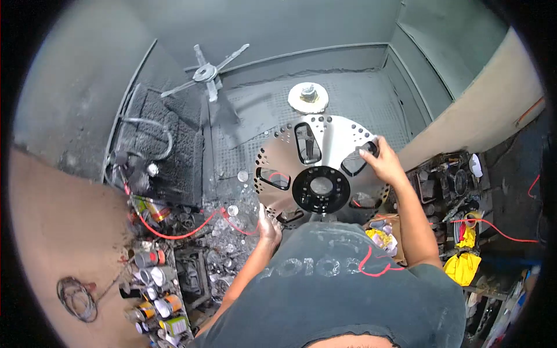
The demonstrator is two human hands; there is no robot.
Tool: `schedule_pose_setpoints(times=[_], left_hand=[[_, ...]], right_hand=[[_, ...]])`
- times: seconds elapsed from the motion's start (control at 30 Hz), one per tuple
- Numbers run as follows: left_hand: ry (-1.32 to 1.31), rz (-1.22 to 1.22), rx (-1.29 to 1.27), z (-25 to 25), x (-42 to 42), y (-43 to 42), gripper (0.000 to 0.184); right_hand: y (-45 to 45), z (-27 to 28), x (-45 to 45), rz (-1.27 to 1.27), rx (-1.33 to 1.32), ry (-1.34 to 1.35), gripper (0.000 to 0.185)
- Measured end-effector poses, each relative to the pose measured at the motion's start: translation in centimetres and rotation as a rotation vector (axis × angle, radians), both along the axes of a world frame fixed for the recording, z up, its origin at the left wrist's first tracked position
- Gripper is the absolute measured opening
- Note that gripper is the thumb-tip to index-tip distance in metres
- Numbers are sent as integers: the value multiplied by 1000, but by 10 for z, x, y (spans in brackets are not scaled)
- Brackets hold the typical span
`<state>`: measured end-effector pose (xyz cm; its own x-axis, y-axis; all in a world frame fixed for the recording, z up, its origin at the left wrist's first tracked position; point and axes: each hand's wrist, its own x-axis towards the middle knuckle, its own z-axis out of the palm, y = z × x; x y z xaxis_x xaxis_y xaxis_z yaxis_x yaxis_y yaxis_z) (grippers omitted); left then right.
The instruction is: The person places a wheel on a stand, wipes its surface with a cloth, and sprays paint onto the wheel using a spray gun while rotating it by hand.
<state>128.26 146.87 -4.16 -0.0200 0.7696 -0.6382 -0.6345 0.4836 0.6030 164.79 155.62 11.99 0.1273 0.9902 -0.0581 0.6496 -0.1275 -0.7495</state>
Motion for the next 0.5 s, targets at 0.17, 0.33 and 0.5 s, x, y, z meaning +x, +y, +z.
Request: schedule_pose_setpoints(times=[0.17,0.33,0.5], left_hand=[[36,-125,244,56,6,156,72],[209,-369,428,136,-16,305,57],[302,-513,383,181,-13,401,81]], right_hand=[[128,24,24,-59,115,139,76],[183,51,39,-280,71,304,68],[198,25,46,-341,-94,349,56]])
